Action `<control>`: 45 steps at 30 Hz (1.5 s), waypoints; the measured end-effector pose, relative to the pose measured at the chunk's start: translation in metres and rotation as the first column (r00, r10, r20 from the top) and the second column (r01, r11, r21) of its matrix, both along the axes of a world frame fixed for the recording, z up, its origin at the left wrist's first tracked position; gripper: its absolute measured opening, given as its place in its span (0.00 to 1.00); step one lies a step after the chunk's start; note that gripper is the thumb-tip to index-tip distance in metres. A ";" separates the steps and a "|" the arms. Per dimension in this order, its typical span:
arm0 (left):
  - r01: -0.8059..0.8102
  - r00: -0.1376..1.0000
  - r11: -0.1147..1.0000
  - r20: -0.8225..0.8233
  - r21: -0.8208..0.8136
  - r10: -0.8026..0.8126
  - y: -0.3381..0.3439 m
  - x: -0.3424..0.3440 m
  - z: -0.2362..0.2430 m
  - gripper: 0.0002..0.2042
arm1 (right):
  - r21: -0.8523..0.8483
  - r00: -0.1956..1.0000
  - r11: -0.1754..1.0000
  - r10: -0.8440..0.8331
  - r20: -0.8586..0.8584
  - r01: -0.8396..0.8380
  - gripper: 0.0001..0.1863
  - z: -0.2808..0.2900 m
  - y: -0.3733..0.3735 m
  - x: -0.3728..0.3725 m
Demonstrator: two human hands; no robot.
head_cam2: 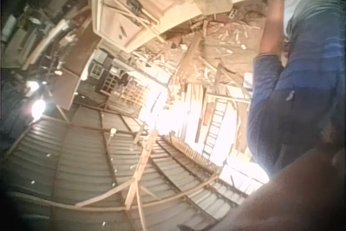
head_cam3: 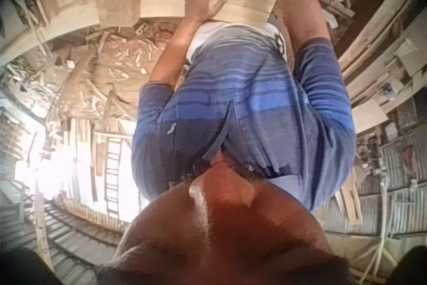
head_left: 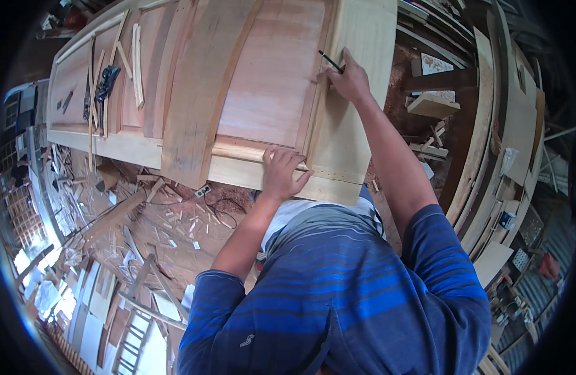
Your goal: The person measures and marks wooden trim pieces against a door panel with a pencil, cuts them with a miter saw, and fits the cut pieces onto the door panel.
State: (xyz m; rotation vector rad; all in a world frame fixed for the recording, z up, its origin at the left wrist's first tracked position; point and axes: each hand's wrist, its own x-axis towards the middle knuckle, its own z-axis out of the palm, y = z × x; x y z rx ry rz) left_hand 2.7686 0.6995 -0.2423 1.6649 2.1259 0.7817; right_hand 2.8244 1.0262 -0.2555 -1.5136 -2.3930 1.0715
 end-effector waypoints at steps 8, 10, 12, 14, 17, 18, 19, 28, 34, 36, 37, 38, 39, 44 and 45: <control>-0.245 0.969 0.968 -0.005 0.053 0.245 -0.011 0.030 -0.014 0.17 | 0.005 0.996 0.997 0.070 0.056 -0.071 0.47 -0.005 -0.007 -0.009; -0.242 0.970 0.969 0.027 0.057 0.241 -0.010 0.027 -0.016 0.16 | 0.053 0.996 0.996 0.071 0.057 -0.074 0.47 -0.009 -0.008 -0.008; -0.239 0.970 0.969 0.053 0.061 0.236 -0.011 0.026 -0.018 0.16 | 0.100 0.996 0.992 0.072 0.051 -0.077 0.47 -0.009 -0.009 -0.010; -0.233 0.972 0.971 0.052 0.053 0.230 -0.013 0.025 -0.019 0.16 | -0.007 0.997 0.999 0.049 0.064 -0.049 0.46 -0.005 -0.008 -0.013; -0.206 0.977 0.977 0.070 0.047 0.203 -0.008 0.024 -0.016 0.18 | 0.188 0.999 0.982 0.023 0.039 -0.030 0.42 -0.023 -0.004 -0.003; -0.206 0.977 0.977 0.067 0.046 0.203 -0.009 0.024 -0.015 0.18 | 0.187 0.999 0.982 0.023 0.036 -0.030 0.42 -0.019 -0.006 -0.005; -0.208 0.977 0.977 0.064 0.041 0.205 -0.010 0.023 -0.014 0.19 | 0.125 0.999 0.992 0.022 0.042 -0.027 0.42 -0.015 -0.008 -0.007; -0.347 0.937 0.938 -0.035 0.014 0.347 0.012 0.039 -0.008 0.21 | 0.115 0.999 0.993 0.026 0.039 -0.031 0.43 -0.020 -0.013 -0.008; -0.367 0.928 0.929 -0.047 0.040 0.369 0.018 0.040 -0.013 0.16 | 0.162 1.000 0.987 0.017 0.021 -0.020 0.42 -0.017 -0.007 -0.008; -0.377 0.924 0.925 -0.046 0.040 0.379 0.019 0.040 -0.015 0.14 | 0.164 1.000 0.986 0.010 0.018 -0.013 0.42 -0.012 -0.004 -0.010; -0.382 0.923 0.924 -0.040 0.028 0.383 0.018 0.040 -0.015 0.13 | 0.169 0.999 0.986 -0.009 0.043 0.001 0.40 -0.009 -0.006 -0.012; -0.388 0.921 0.922 -0.034 0.017 0.388 0.018 0.040 -0.016 0.12 | 0.175 0.997 0.985 -0.028 0.068 0.015 0.39 -0.006 -0.004 -0.017; -0.394 0.918 0.919 -0.030 0.018 0.395 0.018 0.040 -0.013 0.12 | 0.178 0.997 0.984 -0.027 0.065 0.015 0.39 -0.003 -0.002 -0.021; -0.427 0.902 0.904 -0.050 0.035 0.428 0.013 0.039 -0.015 0.11 | 0.104 0.982 0.977 -0.188 0.033 0.184 0.36 0.007 0.026 -0.052; -0.419 0.906 0.907 -0.044 0.038 0.420 0.015 0.040 -0.016 0.11 | 0.110 0.980 0.975 -0.197 0.028 0.192 0.36 0.000 0.040 -0.056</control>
